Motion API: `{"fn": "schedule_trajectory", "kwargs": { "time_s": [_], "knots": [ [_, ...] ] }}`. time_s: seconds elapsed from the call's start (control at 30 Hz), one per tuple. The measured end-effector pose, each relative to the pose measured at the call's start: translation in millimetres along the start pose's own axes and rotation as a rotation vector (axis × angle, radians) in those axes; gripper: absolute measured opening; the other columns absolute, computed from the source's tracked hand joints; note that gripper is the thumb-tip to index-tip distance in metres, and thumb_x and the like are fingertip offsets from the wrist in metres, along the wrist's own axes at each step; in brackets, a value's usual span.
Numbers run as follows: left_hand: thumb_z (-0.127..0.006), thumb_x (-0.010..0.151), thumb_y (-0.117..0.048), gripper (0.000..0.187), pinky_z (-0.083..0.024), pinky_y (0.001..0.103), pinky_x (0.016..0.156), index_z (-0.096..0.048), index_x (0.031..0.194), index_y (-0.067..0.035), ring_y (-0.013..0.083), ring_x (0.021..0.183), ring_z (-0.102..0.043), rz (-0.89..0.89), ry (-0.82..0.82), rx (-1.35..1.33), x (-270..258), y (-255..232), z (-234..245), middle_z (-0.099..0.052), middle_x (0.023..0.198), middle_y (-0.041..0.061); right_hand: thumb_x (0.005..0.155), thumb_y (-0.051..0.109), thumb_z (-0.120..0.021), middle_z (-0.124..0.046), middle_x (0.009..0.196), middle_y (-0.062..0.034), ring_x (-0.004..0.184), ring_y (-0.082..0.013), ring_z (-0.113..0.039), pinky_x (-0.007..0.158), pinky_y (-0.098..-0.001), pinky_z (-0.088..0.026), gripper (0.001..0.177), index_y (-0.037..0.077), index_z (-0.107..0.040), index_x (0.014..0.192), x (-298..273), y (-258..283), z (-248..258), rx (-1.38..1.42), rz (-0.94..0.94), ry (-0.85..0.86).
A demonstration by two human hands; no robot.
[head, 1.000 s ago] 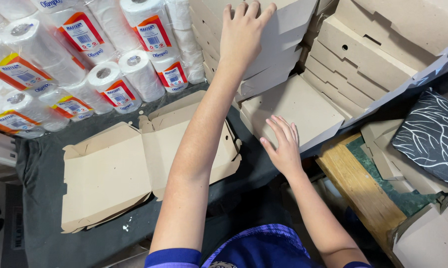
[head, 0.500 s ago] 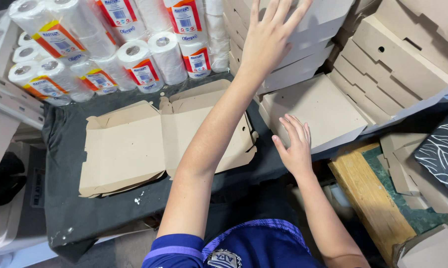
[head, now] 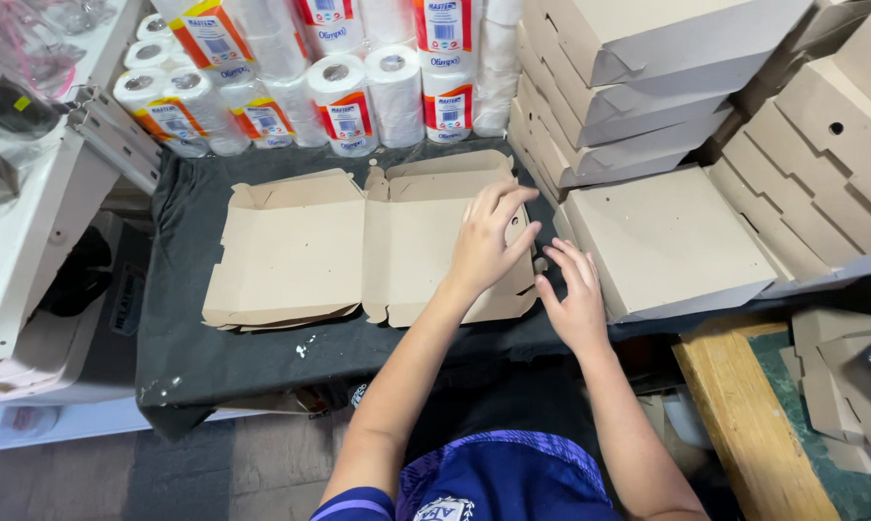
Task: The person assembles cardboard boxes by folding pre-cut flaps and securing the sides into place.
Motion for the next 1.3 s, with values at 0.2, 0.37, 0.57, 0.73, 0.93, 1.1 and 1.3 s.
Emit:
{"fn": "schedule_trajectory", "kwargs": {
  "time_s": [0.2, 0.37, 0.57, 0.73, 0.93, 1.1, 1.3],
  "knots": [
    [-0.088, 0.073, -0.036, 0.060, -0.041, 0.057, 0.113, -0.067, 0.126, -0.019, 0.0345, 0.132, -0.055, 0.296, 0.567, -0.060, -78, 22, -1, -0.062, 0.130, 0.010, 0.100, 0.028, -0.063, -0.053, 0.146, -0.0034, 0.141, -0.0297, -0.046, 0.122, -0.0555, -0.025, 0.039, 0.019, -0.059, 0.138, -5, -3, -12, 0.065, -0.049, 0.091],
    [-0.089, 0.068, -0.032, 0.064, -0.044, 0.052, 0.111, -0.067, 0.127, -0.023, 0.0296, 0.130, -0.057, 0.384, 0.675, 0.023, -117, 62, -29, -0.062, 0.130, 0.005, 0.099, 0.026, -0.065, -0.054, 0.144, -0.0029, 0.141, -0.0288, -0.047, 0.122, -0.0544, -0.026, 0.039, 0.019, -0.059, 0.137, -9, -7, -20, 0.076, -0.055, 0.114],
    [-0.081, 0.079, -0.032, 0.045, -0.048, 0.049, 0.106, -0.070, 0.121, -0.021, 0.0293, 0.119, -0.063, 0.420, 0.627, 0.019, -132, 66, -33, -0.069, 0.118, 0.005, 0.099, 0.025, -0.065, -0.054, 0.145, -0.0047, 0.141, -0.0301, -0.047, 0.123, -0.0535, -0.026, 0.039, 0.018, -0.059, 0.137, -16, -9, -26, 0.098, -0.083, 0.154],
    [-0.072, 0.091, -0.039, 0.024, -0.050, 0.045, 0.101, -0.074, 0.111, -0.025, 0.0260, 0.112, -0.065, 0.388, 0.579, 0.070, -138, 63, -35, -0.071, 0.110, 0.001, 0.099, 0.023, -0.065, -0.054, 0.145, -0.0074, 0.141, -0.0327, -0.047, 0.121, -0.0540, -0.028, 0.040, 0.016, -0.059, 0.138, -19, -8, -26, 0.113, -0.078, 0.168],
    [-0.057, 0.103, -0.036, 0.020, -0.051, 0.036, 0.090, -0.072, 0.110, -0.026, 0.0188, 0.102, -0.066, 0.292, 0.461, 0.233, -141, 56, -39, -0.069, 0.101, -0.003, 0.099, 0.025, -0.066, -0.054, 0.144, -0.0135, 0.140, -0.0358, -0.048, 0.118, -0.0531, -0.037, 0.043, 0.011, -0.058, 0.138, -20, 1, -19, 0.169, -0.111, 0.172],
    [-0.056, 0.103, -0.036, 0.015, -0.048, 0.028, 0.084, -0.068, 0.107, -0.029, 0.0105, 0.095, -0.063, 0.215, 0.253, 0.341, -147, 56, -43, -0.064, 0.093, -0.010, 0.100, 0.023, -0.064, -0.046, 0.151, -0.0214, 0.143, -0.0406, -0.043, 0.117, -0.0507, -0.038, 0.049, 0.004, -0.050, 0.144, -23, 6, -11, 0.288, -0.208, 0.146],
    [-0.057, 0.104, -0.029, 0.012, -0.048, 0.028, 0.085, -0.068, 0.107, -0.024, 0.0127, 0.095, -0.064, 0.175, 0.104, 0.258, -144, 34, -28, -0.065, 0.092, -0.007, 0.101, 0.013, -0.059, -0.042, 0.152, -0.0315, 0.142, -0.0450, -0.040, 0.118, -0.0502, -0.039, 0.054, -0.001, -0.042, 0.150, -31, 0, -27, 0.579, -0.370, 0.207]
  ]
}}
Point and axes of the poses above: each hand's wrist, its own x-axis towards the middle knuckle, its own z-axis out of the back of the hand, y = z × x, the point moved 3 cm from there along x, towards the middle knuckle
